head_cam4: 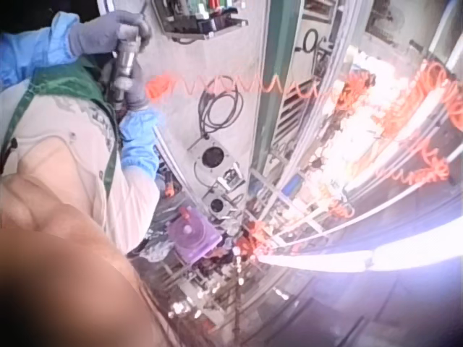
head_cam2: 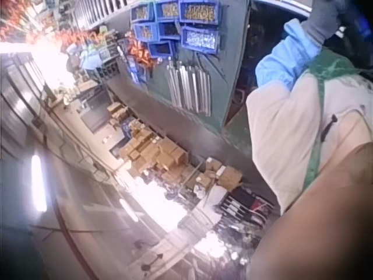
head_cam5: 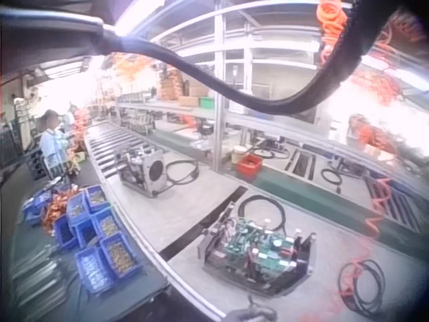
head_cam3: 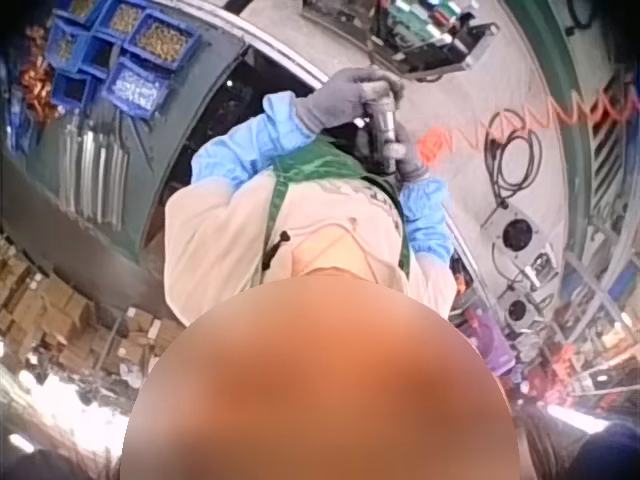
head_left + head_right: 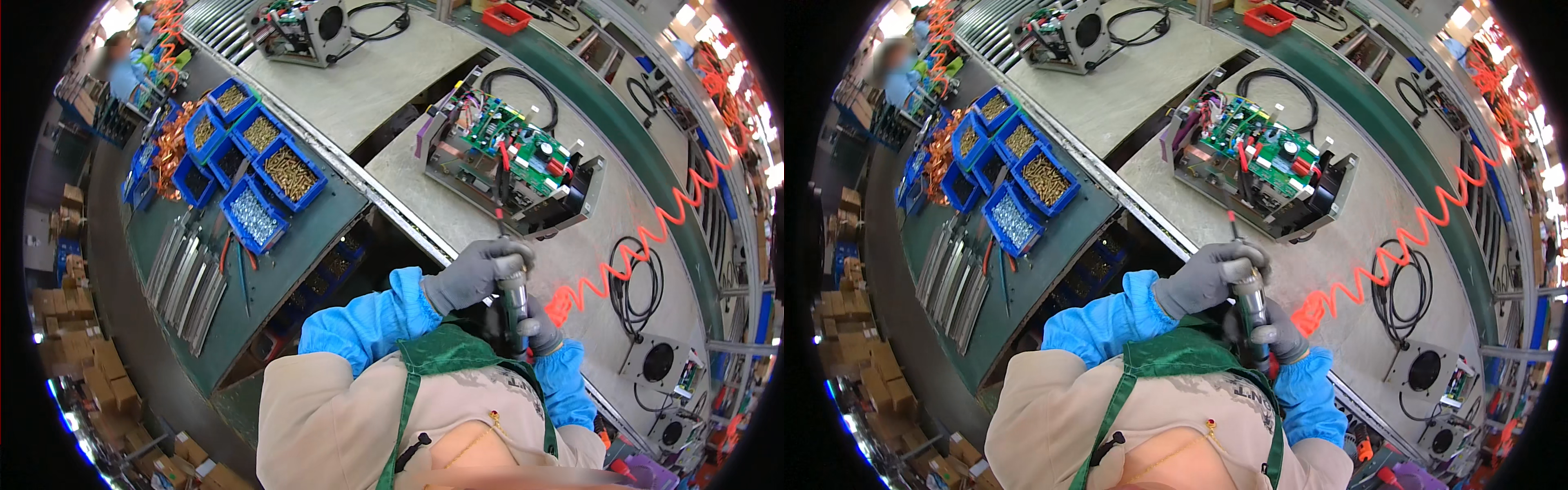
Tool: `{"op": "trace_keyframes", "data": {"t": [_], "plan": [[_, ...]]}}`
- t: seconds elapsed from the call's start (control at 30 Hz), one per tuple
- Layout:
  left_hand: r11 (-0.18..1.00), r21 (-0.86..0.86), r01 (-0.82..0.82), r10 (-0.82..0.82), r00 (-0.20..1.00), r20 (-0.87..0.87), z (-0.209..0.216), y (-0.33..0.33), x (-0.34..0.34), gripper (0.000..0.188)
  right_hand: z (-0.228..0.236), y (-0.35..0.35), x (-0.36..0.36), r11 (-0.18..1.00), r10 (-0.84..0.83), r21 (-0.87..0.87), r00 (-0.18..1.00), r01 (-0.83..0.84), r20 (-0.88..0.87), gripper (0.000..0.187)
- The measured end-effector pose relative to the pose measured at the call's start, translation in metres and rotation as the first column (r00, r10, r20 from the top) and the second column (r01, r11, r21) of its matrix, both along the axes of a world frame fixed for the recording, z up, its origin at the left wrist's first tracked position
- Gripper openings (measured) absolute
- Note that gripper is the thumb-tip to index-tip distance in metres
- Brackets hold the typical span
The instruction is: Assembling an electronic chassis using an air screwdriver, screws, and various internal components.
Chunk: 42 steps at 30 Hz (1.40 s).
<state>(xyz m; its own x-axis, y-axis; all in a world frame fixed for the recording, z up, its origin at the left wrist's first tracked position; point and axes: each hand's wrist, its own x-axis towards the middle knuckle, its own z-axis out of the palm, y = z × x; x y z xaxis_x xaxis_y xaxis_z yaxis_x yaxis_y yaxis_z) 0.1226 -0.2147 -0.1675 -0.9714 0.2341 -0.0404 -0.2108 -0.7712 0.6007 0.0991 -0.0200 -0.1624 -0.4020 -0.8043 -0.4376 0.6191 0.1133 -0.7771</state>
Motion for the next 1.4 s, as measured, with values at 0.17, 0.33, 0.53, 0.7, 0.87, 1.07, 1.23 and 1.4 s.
{"op": "trace_keyframes", "data": {"t": [0.17,0.33,0.53,0.7,0.87,1.07,1.23,1.4], "plan": [[0.761,-0.481,-0.435,0.473,0.880,-0.047,-0.007,-0.040,0.001,0.027,-0.007,-0.005,0.010,0.998,0.037,0.046,0.999,-0.036,-0.018,0.102],[0.819,-0.151,-0.553,0.570,0.758,0.317,-0.050,-0.082,-0.006,0.016,0.002,-0.023,0.030,0.993,0.042,0.117,0.977,-0.018,-0.208,0.121],[0.815,0.086,-0.573,0.484,0.755,0.442,-0.052,-0.112,-0.006,0.013,0.013,-0.054,0.047,0.987,-0.057,0.133,0.972,0.089,-0.230,0.106],[0.869,0.034,-0.493,0.444,0.809,0.384,-0.048,-0.134,0.001,0.013,0.018,-0.079,0.053,0.977,-0.063,0.180,0.961,0.114,-0.268,0.106],[0.868,-0.035,-0.496,0.468,0.791,0.393,-0.046,-0.153,0.008,0.013,0.015,-0.098,0.064,0.980,-0.083,0.151,0.950,0.133,-0.299,0.105],[0.886,-0.220,-0.407,0.462,0.806,0.371,-0.038,-0.168,0.009,0.016,0.014,-0.113,0.066,0.965,0.016,0.248,0.929,0.083,-0.371,0.106],[0.912,-0.302,-0.278,0.369,0.878,0.304,-0.037,-0.188,0.011,0.022,0.006,-0.116,0.061,0.958,0.112,0.279,0.809,0.067,-0.577,0.108],[0.928,-0.195,-0.317,0.358,0.905,0.231,-0.039,-0.196,0.021,0.027,0.015,-0.130,0.062,0.989,-0.105,0.098,0.991,0.113,-0.085,0.108]]}}
